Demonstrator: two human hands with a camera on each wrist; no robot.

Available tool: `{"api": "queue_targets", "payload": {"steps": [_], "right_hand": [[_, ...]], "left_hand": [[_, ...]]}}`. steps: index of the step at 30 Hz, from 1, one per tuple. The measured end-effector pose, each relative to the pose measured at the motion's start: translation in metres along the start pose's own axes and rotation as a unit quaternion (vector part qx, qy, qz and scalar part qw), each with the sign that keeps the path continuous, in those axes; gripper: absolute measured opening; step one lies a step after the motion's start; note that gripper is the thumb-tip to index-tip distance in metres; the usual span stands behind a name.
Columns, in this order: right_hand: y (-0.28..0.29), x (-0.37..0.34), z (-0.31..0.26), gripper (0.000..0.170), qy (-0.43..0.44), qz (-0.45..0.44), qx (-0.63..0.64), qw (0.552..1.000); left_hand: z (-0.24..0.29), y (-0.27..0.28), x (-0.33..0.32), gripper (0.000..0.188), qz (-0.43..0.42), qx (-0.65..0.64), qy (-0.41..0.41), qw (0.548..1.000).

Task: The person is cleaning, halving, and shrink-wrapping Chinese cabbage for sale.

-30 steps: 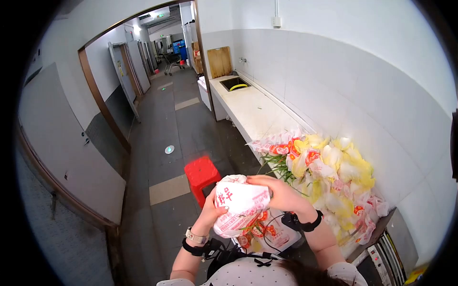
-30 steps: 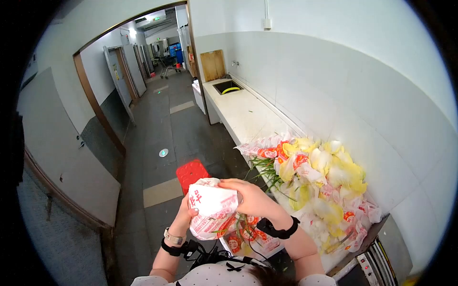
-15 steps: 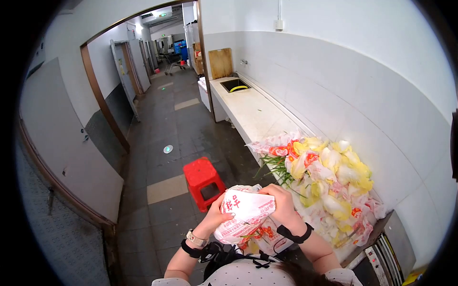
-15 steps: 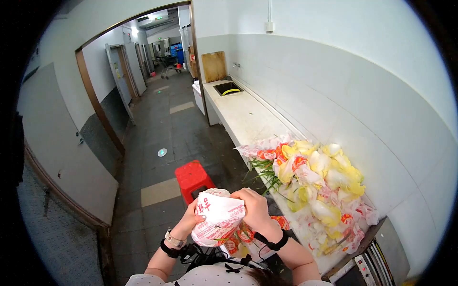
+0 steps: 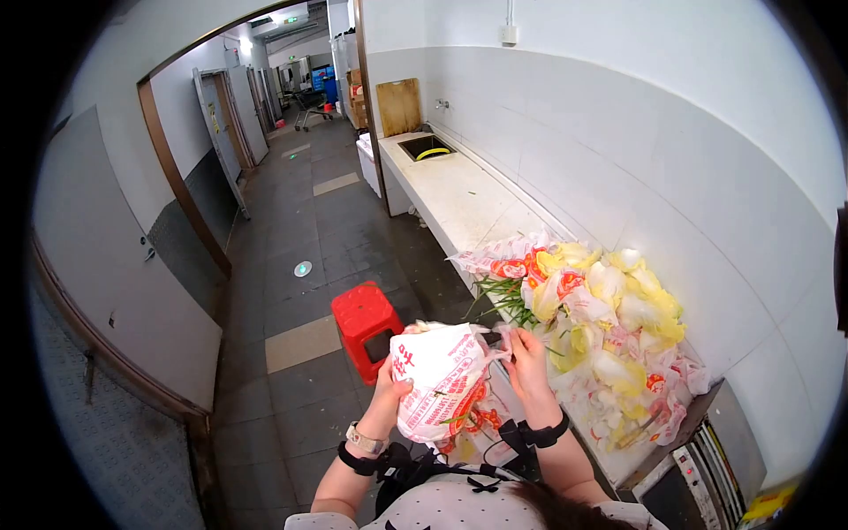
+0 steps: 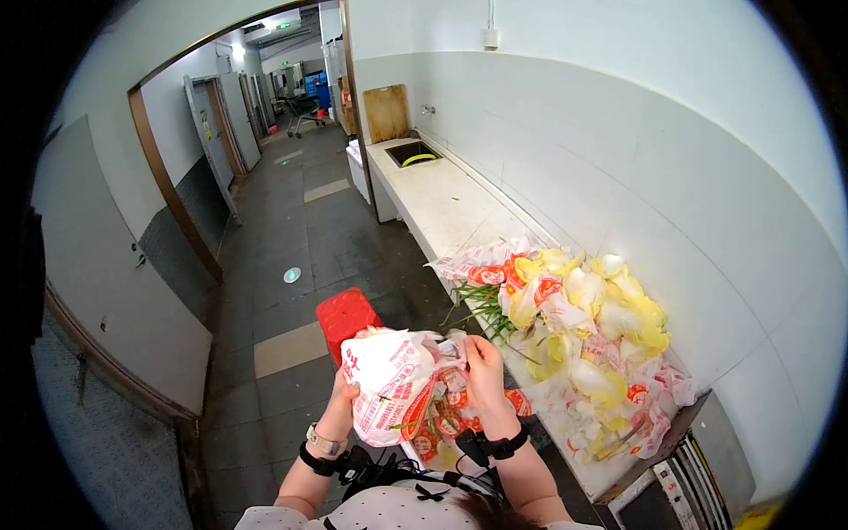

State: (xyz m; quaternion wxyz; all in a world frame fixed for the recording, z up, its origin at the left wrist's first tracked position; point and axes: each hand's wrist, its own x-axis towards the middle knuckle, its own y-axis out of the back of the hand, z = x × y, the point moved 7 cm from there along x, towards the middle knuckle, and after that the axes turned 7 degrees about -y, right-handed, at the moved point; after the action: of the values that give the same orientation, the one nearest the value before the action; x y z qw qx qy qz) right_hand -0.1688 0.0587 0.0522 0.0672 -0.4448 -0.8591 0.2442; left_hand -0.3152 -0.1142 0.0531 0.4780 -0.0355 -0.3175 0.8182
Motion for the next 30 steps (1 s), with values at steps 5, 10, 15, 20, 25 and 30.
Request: {"api": "queue_targets", "payload": {"steps": [5,10,15,20,25,30], "right_hand": [[0.008,-0.062,-0.008,0.010,0.093,-0.031,-0.267,0.959],[-0.056,-0.128,0.007,0.008,0.115,-0.402,-0.388,0.821],[-0.039,-0.110,0.045,0.014,0.132,-0.384,-0.439,0.801],[0.041,-0.017,0.079,0.037,0.298,0.039,-0.815,0.496],[-0.011,0.006,0.015,0.036,0.117,-0.055,-0.636,0.760],[-0.050,0.016,-0.022,0.036,0.223,0.000,-0.596,0.772]], "left_hand": [[0.011,0.022,0.003,0.054,0.137,-0.021,-0.022,0.990],[0.000,0.041,0.016,0.051,0.138,-0.078,-0.038,0.987],[0.014,0.033,0.028,0.061,0.111,-0.225,-0.046,0.967],[0.031,0.042,0.017,0.063,0.112,-0.144,-0.079,0.980],[0.031,0.035,0.008,0.064,0.106,-0.123,-0.077,0.984],[0.037,0.007,0.001,0.066,0.040,-0.100,-0.061,0.992]]}}
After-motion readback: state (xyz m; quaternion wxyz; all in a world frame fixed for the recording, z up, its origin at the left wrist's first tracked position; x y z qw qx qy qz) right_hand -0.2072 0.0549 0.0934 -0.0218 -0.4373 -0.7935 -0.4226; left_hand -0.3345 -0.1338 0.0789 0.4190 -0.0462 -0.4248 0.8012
